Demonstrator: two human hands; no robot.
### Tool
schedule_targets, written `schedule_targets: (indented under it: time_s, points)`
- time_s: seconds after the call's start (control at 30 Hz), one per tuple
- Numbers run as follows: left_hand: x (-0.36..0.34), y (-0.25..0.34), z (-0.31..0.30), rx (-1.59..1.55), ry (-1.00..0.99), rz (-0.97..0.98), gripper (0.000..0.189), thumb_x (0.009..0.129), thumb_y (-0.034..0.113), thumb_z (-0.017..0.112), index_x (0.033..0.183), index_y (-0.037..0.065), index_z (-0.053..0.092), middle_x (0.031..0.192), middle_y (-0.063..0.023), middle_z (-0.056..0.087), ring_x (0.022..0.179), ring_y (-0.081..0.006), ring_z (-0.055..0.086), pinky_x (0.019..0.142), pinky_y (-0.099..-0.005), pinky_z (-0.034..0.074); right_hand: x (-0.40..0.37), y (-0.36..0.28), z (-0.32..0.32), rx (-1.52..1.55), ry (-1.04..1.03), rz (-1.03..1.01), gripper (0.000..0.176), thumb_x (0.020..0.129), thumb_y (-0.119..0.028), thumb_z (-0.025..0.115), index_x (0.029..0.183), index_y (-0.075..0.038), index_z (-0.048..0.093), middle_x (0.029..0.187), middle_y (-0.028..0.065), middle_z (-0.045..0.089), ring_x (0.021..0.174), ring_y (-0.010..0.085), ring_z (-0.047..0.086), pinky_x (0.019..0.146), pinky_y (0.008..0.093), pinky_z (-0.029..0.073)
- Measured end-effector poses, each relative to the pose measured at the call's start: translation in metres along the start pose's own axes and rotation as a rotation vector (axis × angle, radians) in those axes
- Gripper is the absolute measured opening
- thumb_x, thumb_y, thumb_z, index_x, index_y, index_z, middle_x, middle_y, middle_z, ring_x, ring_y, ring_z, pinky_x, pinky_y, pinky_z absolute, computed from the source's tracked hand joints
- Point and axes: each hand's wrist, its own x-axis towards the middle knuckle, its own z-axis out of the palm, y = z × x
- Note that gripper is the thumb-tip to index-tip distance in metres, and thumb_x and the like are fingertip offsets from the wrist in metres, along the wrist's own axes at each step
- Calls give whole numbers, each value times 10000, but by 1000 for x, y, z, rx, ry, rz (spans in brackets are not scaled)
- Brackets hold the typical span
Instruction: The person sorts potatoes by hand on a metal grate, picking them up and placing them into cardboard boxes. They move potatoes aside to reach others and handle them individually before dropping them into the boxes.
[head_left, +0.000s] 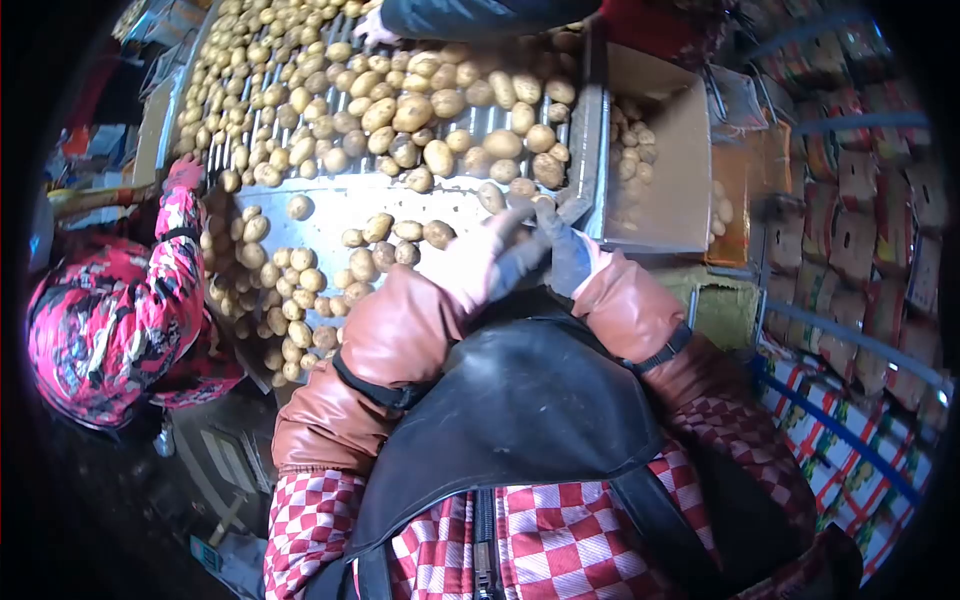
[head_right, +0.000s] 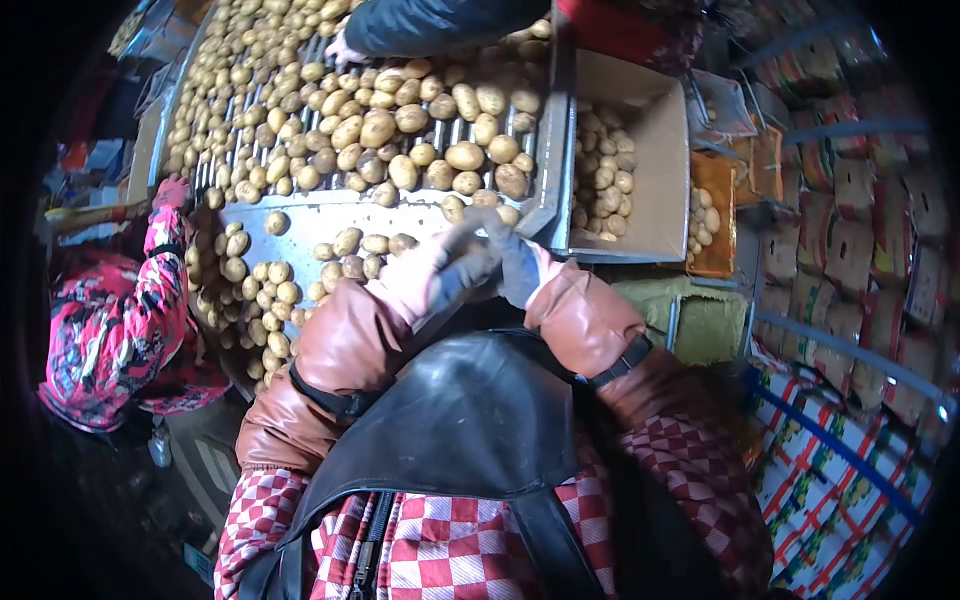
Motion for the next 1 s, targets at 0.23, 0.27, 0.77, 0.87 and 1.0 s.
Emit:
schedule_targets:
  time_s: [0.23,0.27,0.77,0.87,1.0]
  points:
    - [-6,-14,-3,39,-92,-78,453,988,311,571,1359,57,509,1178,-128,638,1103,-225,599,905,-359,487,12,20,-26,547,-93,200,467,938,-313,584,1292,-14,527,1099,122,657,997,231,644,928,366,514]
    - [-8,-22,1,-17,-102,-69,474,986,304,578,1387,67,491,1205,-131,635,1110,-227,601,914,-355,486,9,17,-46,487,-72,221,471,920,-303,611,1284,-14,533,1090,128,656,974,229,647,894,364,529]
    - [-136,-124,-12,604,344,-368,627,839,306,693,1391,112,468,1372,-160,469,1297,-362,408,1046,-512,345,141,-74,-9,-1811,249,-14,504,887,-317,663,1350,-167,535,1286,163,601,1184,336,571,1019,427,438]
    - [-165,-139,-15,536,531,-460,589,846,270,695,1369,93,489,1359,-185,507,1293,-408,430,1066,-550,316,150,-88,-18,-1448,48,174,485,890,-301,643,1341,-154,542,1113,155,675,1014,244,645,844,354,533]
    - [-203,-149,-7,563,658,-598,630,817,285,719,1372,92,491,1367,-194,492,1292,-414,422,1073,-553,311,128,-76,-56,21,49,112,418,946,-236,568,1323,-61,524,1038,138,656,871,291,669,820,459,584]
